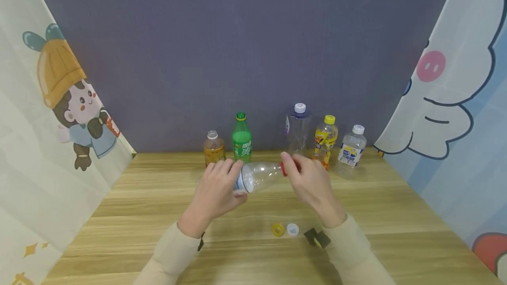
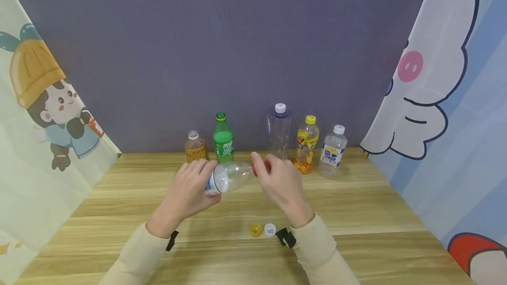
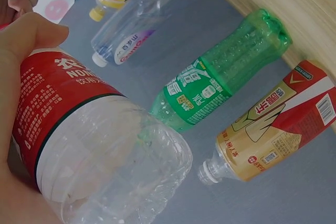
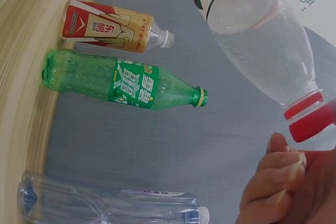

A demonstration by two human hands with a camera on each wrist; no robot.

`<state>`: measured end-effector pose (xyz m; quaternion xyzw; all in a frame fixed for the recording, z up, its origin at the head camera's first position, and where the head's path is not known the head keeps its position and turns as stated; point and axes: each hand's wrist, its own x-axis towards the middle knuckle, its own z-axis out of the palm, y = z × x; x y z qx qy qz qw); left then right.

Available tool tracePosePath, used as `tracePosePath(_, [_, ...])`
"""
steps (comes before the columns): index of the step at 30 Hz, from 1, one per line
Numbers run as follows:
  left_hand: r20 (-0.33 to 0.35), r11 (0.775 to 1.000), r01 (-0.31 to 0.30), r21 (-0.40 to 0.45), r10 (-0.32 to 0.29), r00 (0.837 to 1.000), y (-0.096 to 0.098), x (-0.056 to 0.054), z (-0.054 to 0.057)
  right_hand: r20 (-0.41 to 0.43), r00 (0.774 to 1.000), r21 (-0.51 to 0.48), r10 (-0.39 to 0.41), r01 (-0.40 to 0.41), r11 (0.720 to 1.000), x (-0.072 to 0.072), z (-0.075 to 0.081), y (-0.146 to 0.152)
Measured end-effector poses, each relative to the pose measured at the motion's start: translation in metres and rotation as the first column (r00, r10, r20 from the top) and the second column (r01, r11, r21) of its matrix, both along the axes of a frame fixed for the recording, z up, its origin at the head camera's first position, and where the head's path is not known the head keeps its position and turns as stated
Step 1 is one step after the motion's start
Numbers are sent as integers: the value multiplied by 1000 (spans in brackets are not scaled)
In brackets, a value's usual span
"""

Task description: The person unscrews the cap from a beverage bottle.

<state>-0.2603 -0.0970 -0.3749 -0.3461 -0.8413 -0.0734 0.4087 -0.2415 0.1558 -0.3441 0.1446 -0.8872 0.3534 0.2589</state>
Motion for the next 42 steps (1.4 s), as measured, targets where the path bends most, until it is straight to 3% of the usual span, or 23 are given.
tracePosePath(7, [3, 1000, 1, -4, -1, 1000, 0, -1, 0, 78, 996, 6, -36, 36, 999, 0, 1, 0])
tracePosePath(16, [29, 1000, 6, 0, -6, 1000, 0, -2, -1, 2, 1000, -14, 17, -17, 1000, -1, 1, 0])
tracePosePath(26, [31, 1000, 3, -7, -2, 1000, 0, -2, -1, 52, 998, 0, -33, 33, 999, -1, 1, 0])
tracePosePath(35, [38, 1000, -2, -15, 2, 999, 0, -2, 0, -26, 999, 13, 18, -18, 1000, -1, 1, 2])
tracePosePath(42, [34, 1000, 0, -8, 0, 999, 0, -2, 0, 11, 1000, 4, 1, -1, 1000, -2, 2, 3])
